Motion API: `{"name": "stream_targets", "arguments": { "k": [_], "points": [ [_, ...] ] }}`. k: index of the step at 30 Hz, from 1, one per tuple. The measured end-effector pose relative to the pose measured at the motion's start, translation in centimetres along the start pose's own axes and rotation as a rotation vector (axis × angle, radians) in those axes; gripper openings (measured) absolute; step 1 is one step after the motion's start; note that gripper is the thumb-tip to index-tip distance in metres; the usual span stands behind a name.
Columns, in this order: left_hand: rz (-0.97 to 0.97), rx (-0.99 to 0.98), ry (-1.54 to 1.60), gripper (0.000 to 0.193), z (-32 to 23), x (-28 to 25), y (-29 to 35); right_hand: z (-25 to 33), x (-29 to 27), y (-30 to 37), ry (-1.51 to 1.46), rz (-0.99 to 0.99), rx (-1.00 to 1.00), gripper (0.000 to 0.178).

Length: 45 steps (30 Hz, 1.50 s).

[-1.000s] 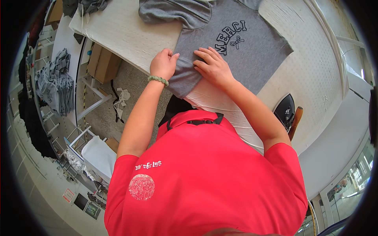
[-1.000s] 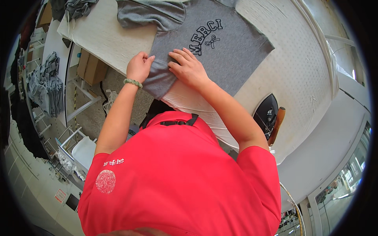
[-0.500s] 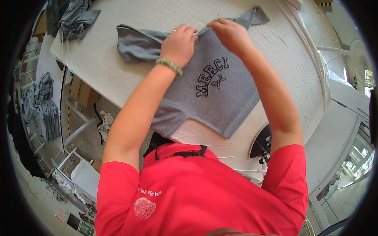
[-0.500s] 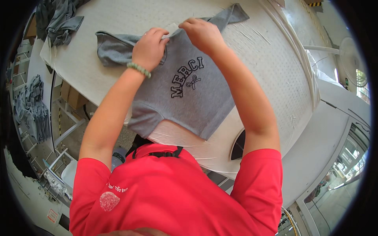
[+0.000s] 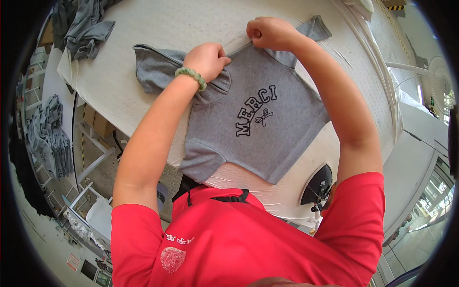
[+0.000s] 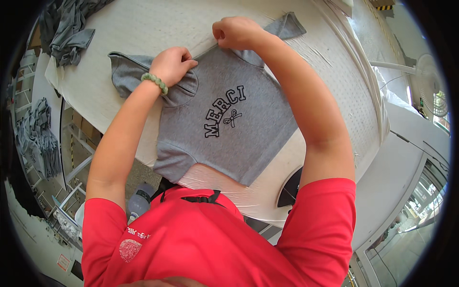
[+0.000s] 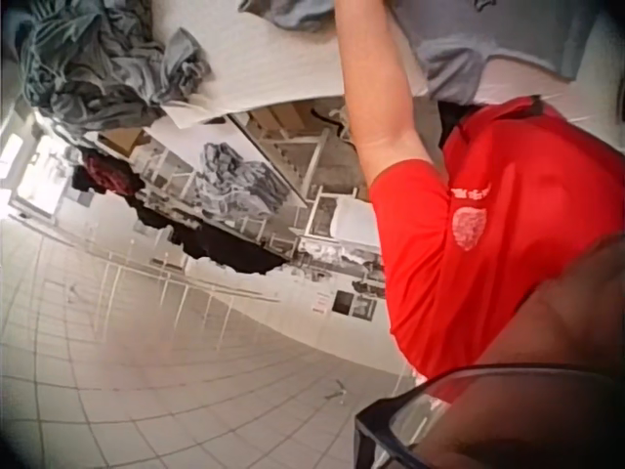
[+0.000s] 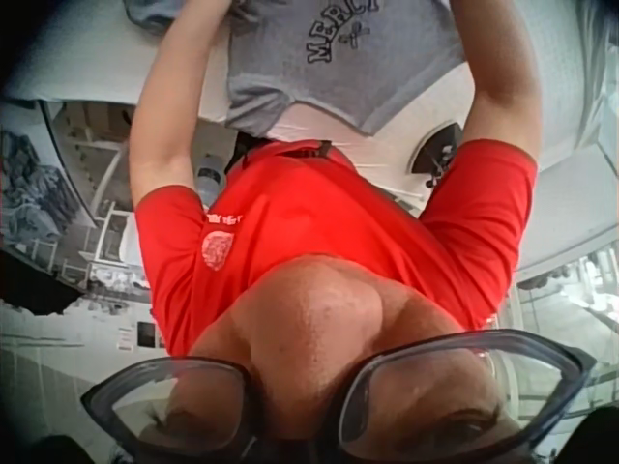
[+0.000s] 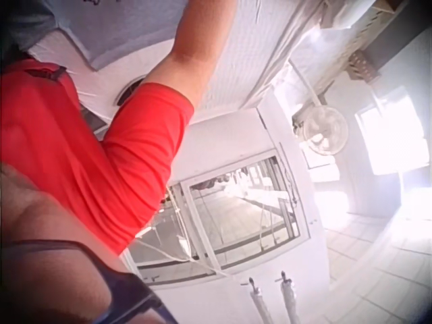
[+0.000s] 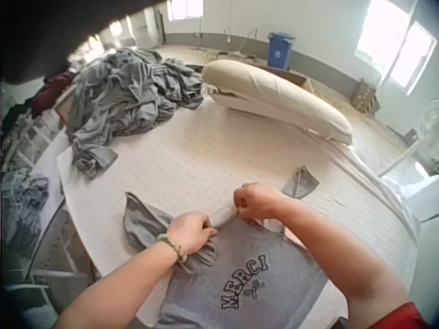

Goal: Ironing a grey t-shirt on an industrial ironing table.

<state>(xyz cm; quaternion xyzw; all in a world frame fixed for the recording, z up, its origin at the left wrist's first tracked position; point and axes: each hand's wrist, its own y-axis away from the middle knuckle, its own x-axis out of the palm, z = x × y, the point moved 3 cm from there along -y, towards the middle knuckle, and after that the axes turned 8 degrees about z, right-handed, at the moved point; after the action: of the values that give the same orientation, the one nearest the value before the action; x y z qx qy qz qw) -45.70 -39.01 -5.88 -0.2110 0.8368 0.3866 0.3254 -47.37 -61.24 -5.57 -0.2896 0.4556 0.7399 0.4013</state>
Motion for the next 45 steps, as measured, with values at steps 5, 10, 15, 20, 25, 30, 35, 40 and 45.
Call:
{"name": "stream_targets", "arguments": {
  "k": [5,10,15,20,25,30,35,40,45],
  "points": [
    [-0.316,0.186,-0.271,0.018,-0.2,2.0,0.5,-1.2,0.9,1.4,-0.135,-0.151,-0.176,0.014],
    [-0.476,0.270,-0.497,0.009,-1.0,2.7,1.0,0.0,1.5,1.6,0.272,-0.243,-0.257,0.015],
    [-0.380,0.396,-0.666,0.015,-1.5,2.6,0.9,0.5,0.0,-0.7,0.211,-0.034,-0.032,0.016],
    [-0.416,0.718,-0.900,0.039,-1.1,1.8,-0.1,-0.4,0.0,0.2,0.042,-0.072,0.071,0.014],
    [-0.131,0.767,-0.993,0.056,-0.8,0.3,-1.7,1.7,5.2,6.7,0.080,-0.801,-0.081,0.014],
    [-0.031,0.742,-1.092,0.059,-1.1,-0.9,-2.6,-0.1,9.2,13.0,0.012,-0.842,0.198,0.011],
    [0.015,0.705,-1.176,0.058,-2.2,-1.2,-2.5,-0.1,10.0,12.9,0.101,-0.856,0.192,0.006],
    [0.083,0.636,-1.241,0.061,-4.5,-0.9,-3.4,-0.9,10.6,11.9,0.191,-0.820,0.297,0.013],
    [0.062,0.626,-1.184,0.064,-4.3,-0.5,-4.0,1.4,11.4,17.6,0.142,-0.921,0.294,0.010]
  ]
}}
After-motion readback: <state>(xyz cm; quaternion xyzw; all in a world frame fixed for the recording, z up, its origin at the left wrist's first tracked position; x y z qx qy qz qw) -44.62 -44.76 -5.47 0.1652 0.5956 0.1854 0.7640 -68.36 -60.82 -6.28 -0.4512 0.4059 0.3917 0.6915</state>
